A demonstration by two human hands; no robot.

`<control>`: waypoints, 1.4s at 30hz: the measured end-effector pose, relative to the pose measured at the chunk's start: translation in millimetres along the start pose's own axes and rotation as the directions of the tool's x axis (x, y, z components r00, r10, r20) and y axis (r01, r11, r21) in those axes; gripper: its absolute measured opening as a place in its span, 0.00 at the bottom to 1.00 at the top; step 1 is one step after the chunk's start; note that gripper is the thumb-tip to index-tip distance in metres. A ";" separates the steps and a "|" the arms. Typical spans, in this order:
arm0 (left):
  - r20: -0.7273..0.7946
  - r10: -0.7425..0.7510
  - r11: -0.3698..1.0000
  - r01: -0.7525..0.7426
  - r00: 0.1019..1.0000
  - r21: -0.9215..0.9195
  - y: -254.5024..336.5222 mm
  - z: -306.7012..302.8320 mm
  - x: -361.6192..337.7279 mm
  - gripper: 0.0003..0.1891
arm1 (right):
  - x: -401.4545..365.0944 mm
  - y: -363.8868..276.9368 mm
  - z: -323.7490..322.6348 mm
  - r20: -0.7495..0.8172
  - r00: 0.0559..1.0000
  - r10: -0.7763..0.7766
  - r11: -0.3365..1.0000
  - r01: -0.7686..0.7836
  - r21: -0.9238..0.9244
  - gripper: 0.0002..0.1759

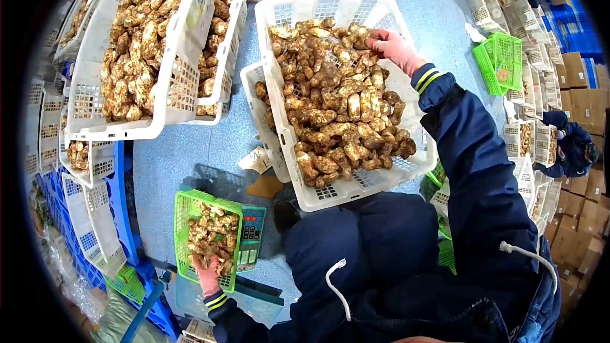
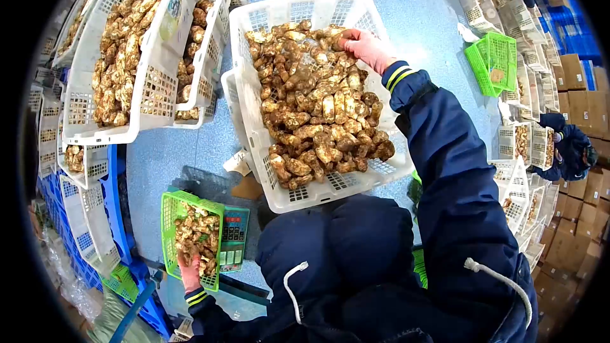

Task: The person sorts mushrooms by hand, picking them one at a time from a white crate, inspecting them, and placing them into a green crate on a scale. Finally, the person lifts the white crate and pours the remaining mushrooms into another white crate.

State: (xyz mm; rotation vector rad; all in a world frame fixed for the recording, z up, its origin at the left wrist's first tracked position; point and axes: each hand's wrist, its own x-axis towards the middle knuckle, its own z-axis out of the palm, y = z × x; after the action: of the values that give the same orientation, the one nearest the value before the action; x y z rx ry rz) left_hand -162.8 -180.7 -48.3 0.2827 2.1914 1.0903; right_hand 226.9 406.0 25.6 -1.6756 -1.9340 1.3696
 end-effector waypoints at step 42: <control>0.827 0.142 0.637 0.589 0.544 -0.497 207.0 245.9 -25.7 0.20 | 28.4 -24.1 134.5 0.006 0.938 -0.347 0.423 0.162 -0.892 0.16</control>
State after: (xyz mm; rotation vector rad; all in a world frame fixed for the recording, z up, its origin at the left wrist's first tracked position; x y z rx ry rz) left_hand -3.9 92.0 17.6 0.0465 0.7712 1.2398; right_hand 108.9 368.1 -38.6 -1.5861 -2.8608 -0.0571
